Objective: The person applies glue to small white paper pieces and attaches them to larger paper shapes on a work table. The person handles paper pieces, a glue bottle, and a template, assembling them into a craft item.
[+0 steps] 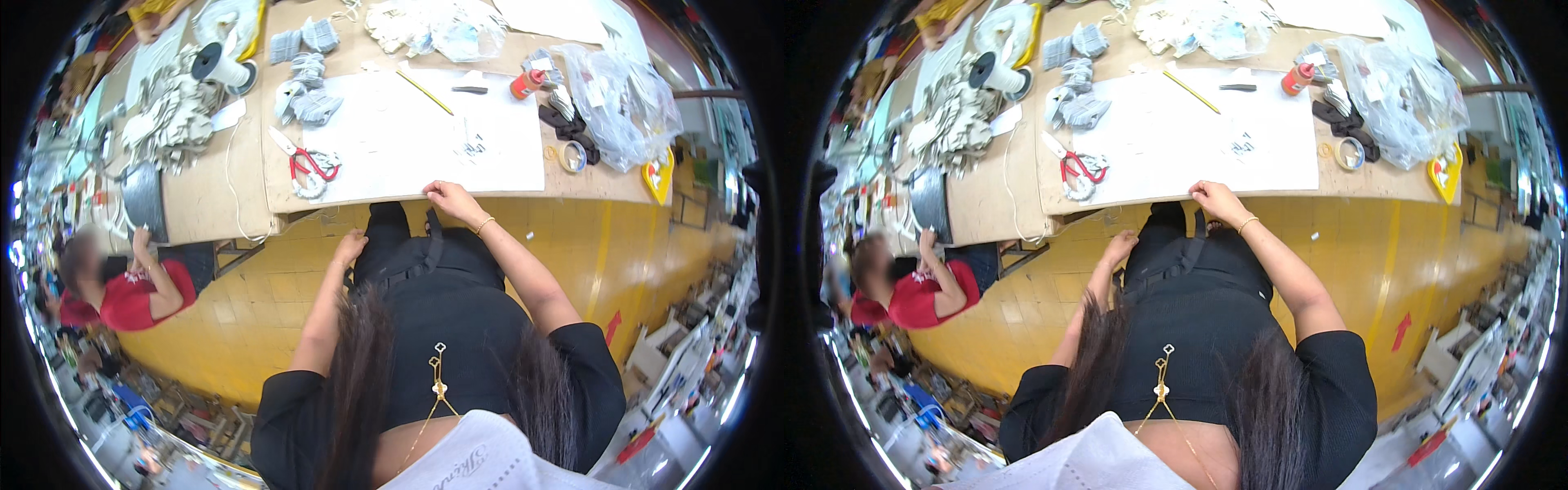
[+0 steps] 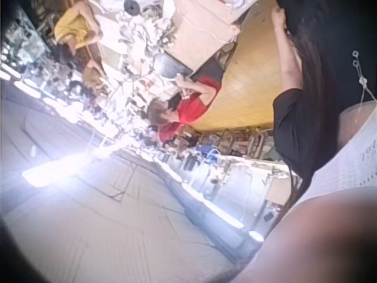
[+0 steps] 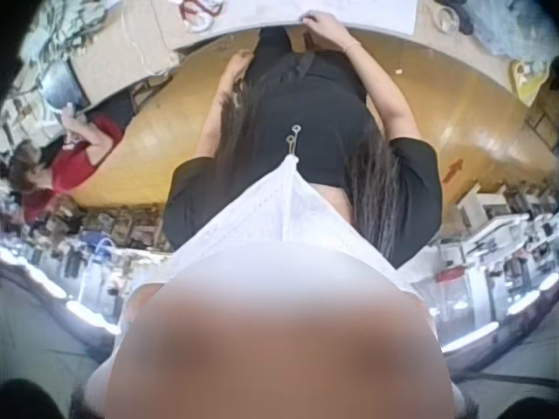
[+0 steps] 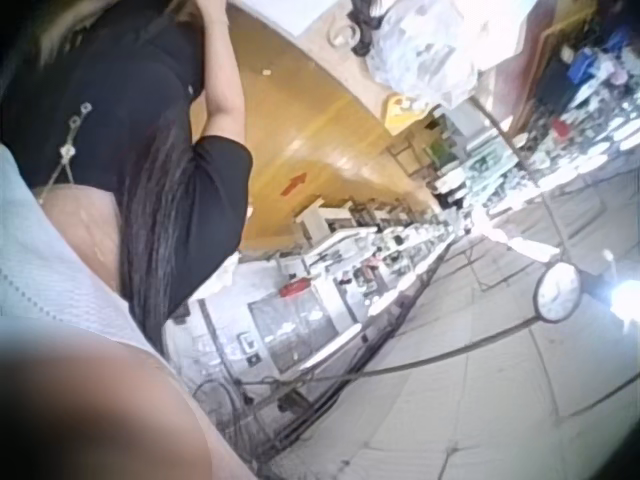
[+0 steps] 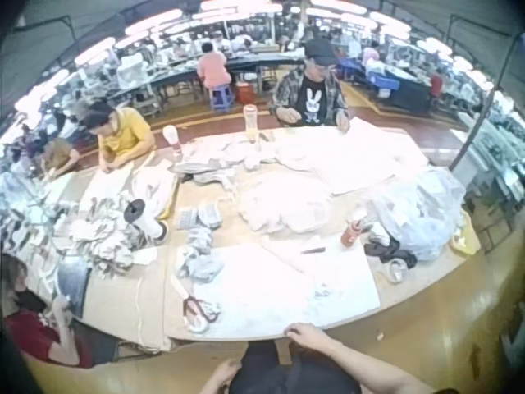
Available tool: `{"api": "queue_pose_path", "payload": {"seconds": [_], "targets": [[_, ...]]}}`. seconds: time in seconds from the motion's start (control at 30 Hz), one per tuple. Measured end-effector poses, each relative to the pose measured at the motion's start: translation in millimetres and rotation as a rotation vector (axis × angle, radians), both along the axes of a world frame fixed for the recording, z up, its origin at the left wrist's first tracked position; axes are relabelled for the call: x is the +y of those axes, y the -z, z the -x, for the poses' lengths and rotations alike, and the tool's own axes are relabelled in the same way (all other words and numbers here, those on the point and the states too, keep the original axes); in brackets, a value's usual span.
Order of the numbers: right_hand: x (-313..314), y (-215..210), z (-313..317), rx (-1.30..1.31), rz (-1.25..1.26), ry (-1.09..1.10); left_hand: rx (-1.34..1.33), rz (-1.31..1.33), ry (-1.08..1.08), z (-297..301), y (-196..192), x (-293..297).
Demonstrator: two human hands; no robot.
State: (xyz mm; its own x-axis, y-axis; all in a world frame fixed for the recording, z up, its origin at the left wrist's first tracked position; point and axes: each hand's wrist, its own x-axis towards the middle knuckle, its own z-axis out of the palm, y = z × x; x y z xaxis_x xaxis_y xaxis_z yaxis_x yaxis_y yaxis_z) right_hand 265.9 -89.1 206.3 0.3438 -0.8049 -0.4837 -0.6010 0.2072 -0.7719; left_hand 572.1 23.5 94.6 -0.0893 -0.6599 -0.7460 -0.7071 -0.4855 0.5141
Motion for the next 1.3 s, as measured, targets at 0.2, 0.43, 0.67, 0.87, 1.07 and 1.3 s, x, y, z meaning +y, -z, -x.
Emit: {"api": "queue_pose_path", "payload": {"seconds": [0.2,0.43,0.67,0.87,1.07,1.3], "targets": [[-4.3,-3.7,-25.4,0.147,-0.05,0.07,-0.041,-0.145,0.737,-25.8,-127.3,-99.2],[-11.0,-10.1,-32.6,0.331,0.027,0.16,-0.34,0.439,0.78,-24.5,-174.4,-160.7],[-38.1,-26.0,1.6,0.458,0.115,0.509,-0.393,0.378,0.84,-25.7,-157.5,-162.0],[-75.3,-30.7,44.1,0.704,0.256,0.496,-0.367,0.335,0.792,-33.0,-157.4,-161.3],[-78.1,-26.1,47.8,0.845,0.088,0.305,-0.401,0.395,0.678,-25.4,-176.4,-162.0],[-69.6,-13.6,62.0,0.812,0.251,0.25,-0.357,0.549,0.417,23.0,-152.0,-187.0]]}}
